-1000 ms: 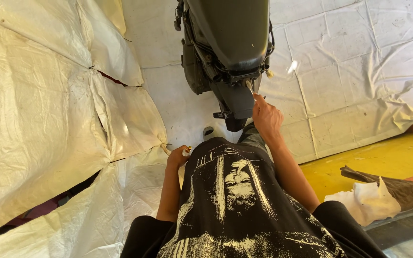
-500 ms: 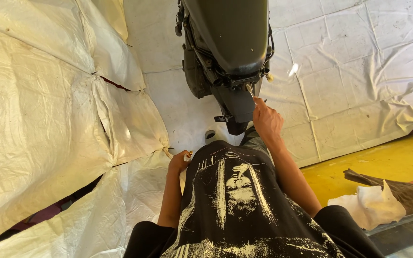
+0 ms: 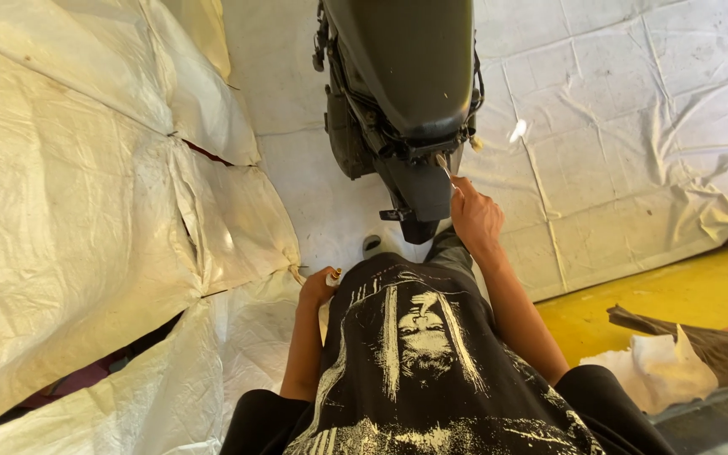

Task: The person uses a screwdriver to work on the rear section of a motorcycle, specifically near the seat and tail light area. They also hold a small spray can in their other hand while manipulating the screwdriver.

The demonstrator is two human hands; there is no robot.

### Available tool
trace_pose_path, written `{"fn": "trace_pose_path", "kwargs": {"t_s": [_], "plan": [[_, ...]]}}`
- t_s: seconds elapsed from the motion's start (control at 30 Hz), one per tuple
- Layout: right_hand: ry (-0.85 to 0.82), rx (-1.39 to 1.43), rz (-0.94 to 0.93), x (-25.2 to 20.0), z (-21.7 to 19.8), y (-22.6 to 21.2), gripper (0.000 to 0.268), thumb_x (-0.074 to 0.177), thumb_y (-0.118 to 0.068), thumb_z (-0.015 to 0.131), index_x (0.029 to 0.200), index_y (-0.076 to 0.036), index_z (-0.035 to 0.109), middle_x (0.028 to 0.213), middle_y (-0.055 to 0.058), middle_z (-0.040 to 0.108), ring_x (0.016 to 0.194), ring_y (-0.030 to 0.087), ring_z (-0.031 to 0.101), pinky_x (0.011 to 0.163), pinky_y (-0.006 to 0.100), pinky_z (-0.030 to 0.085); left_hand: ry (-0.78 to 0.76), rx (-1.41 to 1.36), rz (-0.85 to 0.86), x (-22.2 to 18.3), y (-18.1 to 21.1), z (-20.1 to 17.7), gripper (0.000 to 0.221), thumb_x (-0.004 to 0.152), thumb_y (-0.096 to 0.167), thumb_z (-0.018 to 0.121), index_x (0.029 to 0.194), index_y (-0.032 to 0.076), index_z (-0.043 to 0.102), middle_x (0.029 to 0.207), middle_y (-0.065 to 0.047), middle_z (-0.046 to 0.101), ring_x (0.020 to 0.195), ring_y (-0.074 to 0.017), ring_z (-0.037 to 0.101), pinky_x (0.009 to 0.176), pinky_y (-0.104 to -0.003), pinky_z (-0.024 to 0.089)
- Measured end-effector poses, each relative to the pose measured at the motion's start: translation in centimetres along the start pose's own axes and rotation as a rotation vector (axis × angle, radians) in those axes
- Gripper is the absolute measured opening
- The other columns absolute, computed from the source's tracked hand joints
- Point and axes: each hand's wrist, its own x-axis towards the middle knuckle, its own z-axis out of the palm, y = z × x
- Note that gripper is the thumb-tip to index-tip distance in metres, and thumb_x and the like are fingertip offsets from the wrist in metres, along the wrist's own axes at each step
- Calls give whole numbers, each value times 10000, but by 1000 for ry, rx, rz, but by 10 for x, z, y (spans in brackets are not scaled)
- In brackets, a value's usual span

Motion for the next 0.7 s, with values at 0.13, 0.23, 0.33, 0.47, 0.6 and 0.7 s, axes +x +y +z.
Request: {"fn": "trace_pose_path", "kwargs": {"t_s": [0.13, 0.23, 0.33, 0.47, 0.6, 0.7], "plan": [[-35, 51, 21, -4, 6, 2, 340, 1033, -275, 418, 1298, -300, 630, 761, 211, 719, 734, 502, 704, 672, 636, 538, 4, -23, -1, -12, 9, -3, 304, 833, 397, 688, 1110, 271, 692, 1101, -209, 738, 1190, -399, 648, 1023, -502, 522], [-96, 40, 79, -1, 0, 3, 329, 1027, -319, 431, 1290, -352, 626, 722, 223, 700, 772, 502, 704, 717, 618, 535, 22, -15, 15, -19, 15, -6, 280, 862, 390, 647, 1093, 238, 688, 1080, -234, 731, 1173, -423, 648, 1011, -517, 519], [-93, 110, 111, 0, -1, -3, 346, 1022, -277, 424, 1293, -337, 632, 705, 248, 688, 768, 516, 695, 715, 620, 527, 4, -11, 11, -18, 16, -5, 302, 859, 423, 627, 1094, 242, 682, 1078, -225, 734, 1166, -415, 654, 1005, -507, 529], [-163, 142, 169, -1, -1, 3, 335, 1013, -328, 423, 1285, -372, 615, 742, 243, 697, 844, 509, 691, 779, 625, 519, 10, -30, 17, -15, 13, -1, 299, 865, 445, 615, 1084, 252, 682, 1076, -213, 734, 1161, -409, 655, 1000, -503, 529], [-146, 179, 156, 3, -5, -1, 351, 1003, -308, 424, 1292, -346, 621, 785, 245, 710, 873, 523, 681, 810, 639, 507, 7, -26, 18, -11, 12, -2, 312, 850, 431, 628, 1089, 236, 671, 1083, -219, 727, 1158, -419, 652, 987, -517, 531], [-164, 183, 153, -6, -11, -9, 362, 1013, -281, 410, 1313, -313, 610, 739, 244, 700, 843, 519, 684, 798, 626, 523, 6, 1, 0, -14, 10, -1, 319, 832, 440, 660, 1095, 258, 670, 1085, -199, 735, 1160, -395, 662, 988, -500, 537]]}}
